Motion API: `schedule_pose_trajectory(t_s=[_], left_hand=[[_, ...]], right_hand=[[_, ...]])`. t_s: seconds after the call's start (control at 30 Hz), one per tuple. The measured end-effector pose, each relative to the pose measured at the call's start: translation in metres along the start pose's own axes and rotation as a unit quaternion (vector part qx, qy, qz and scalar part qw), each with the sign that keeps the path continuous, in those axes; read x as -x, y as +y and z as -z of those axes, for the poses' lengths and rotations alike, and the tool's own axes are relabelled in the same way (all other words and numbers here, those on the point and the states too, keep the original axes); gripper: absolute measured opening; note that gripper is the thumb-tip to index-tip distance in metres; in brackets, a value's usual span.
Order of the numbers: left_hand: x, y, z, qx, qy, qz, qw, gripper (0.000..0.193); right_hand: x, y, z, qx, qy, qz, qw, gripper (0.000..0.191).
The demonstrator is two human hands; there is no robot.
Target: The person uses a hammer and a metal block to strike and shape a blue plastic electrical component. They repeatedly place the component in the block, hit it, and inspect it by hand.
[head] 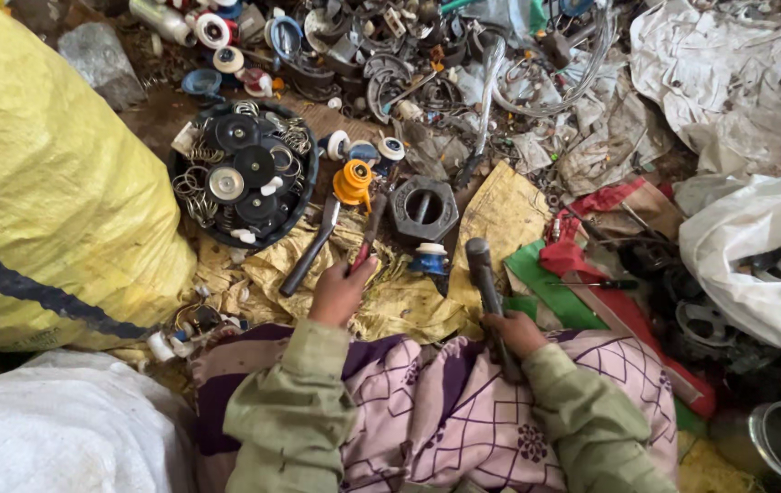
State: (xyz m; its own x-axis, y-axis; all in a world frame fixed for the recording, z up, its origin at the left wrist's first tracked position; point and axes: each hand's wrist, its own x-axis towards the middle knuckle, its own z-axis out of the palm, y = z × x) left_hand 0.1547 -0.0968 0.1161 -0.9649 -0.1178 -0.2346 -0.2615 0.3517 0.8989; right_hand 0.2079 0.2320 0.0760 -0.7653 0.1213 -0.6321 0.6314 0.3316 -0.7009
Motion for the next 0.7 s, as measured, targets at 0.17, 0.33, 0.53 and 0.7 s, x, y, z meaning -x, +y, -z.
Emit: schedule_pose_trajectory(t_s=[0.17, 0.33, 0.53, 0.7], left_hand=[[-0.028, 0.009, -0.006, 0.2, 0.054, -0.025, 0.978, 0.045], [-0.037, 0.019, 0.005, 0.348, 0.069, 0.034, 0.934, 0.023], [-0.041, 0.023, 0.027, 0.482, 0.031, 0.08, 0.872, 0.021], [-0.04, 0.017, 0.042, 0.563, 0.001, 0.09, 0.821, 0.018]], right_hand=[[0.01, -0.003, -0.02, 0.331, 0.158, 0.174, 0.914, 0.065], [0.021, -0.039, -0.043, 0.451, 0.132, 0.235, 0.851, 0.086], [-0.015, -0.111, -0.104, 0.47, 0.1, 0.349, 0.805, 0.076], [-0.026, -0.122, -0.158, 0.475, 0.219, 0.391, 0.758, 0.057]])
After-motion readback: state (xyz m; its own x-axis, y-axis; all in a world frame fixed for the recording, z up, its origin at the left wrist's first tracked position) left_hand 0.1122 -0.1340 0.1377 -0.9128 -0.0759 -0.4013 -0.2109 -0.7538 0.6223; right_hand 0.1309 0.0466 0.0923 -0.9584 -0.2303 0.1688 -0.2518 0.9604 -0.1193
